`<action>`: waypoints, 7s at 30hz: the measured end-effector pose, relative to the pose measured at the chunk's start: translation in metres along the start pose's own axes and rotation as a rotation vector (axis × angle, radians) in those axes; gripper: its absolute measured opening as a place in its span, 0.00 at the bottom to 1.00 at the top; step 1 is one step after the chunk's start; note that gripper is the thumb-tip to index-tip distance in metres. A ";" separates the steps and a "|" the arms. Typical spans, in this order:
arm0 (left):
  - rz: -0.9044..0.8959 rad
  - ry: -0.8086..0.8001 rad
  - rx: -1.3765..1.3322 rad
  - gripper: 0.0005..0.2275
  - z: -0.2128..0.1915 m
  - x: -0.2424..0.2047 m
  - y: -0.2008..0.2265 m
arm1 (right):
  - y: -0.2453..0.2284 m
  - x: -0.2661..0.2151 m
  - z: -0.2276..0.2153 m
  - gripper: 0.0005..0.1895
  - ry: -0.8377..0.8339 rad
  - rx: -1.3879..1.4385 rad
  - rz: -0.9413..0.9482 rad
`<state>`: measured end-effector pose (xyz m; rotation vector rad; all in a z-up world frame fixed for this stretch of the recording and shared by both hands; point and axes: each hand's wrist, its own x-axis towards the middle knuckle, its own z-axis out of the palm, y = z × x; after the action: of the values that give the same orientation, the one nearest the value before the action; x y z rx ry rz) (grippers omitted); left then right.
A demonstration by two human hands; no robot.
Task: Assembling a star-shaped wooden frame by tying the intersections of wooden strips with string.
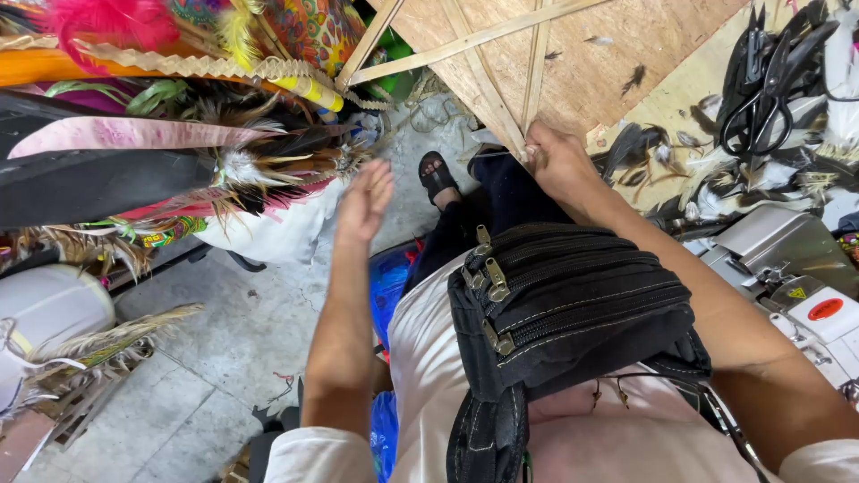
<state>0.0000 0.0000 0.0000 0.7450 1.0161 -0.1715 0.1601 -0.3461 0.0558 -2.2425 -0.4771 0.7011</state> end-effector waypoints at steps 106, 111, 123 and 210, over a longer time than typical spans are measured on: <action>0.157 0.044 0.382 0.09 0.208 0.030 -0.109 | 0.007 -0.004 0.017 0.07 0.151 0.024 -0.021; 0.531 -0.207 0.686 0.10 0.209 0.013 -0.093 | 0.014 -0.008 0.025 0.09 0.290 0.043 -0.126; 0.817 -0.421 0.739 0.08 0.198 0.011 -0.083 | 0.042 -0.017 0.049 0.08 0.465 0.392 -0.142; 0.298 -0.441 0.777 0.07 0.207 0.053 -0.066 | 0.049 0.020 0.027 0.06 0.221 -0.043 -0.097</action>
<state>0.1449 -0.1704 -0.0118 1.4757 0.3829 -0.4619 0.1658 -0.3541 -0.0028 -2.2866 -0.4906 0.3908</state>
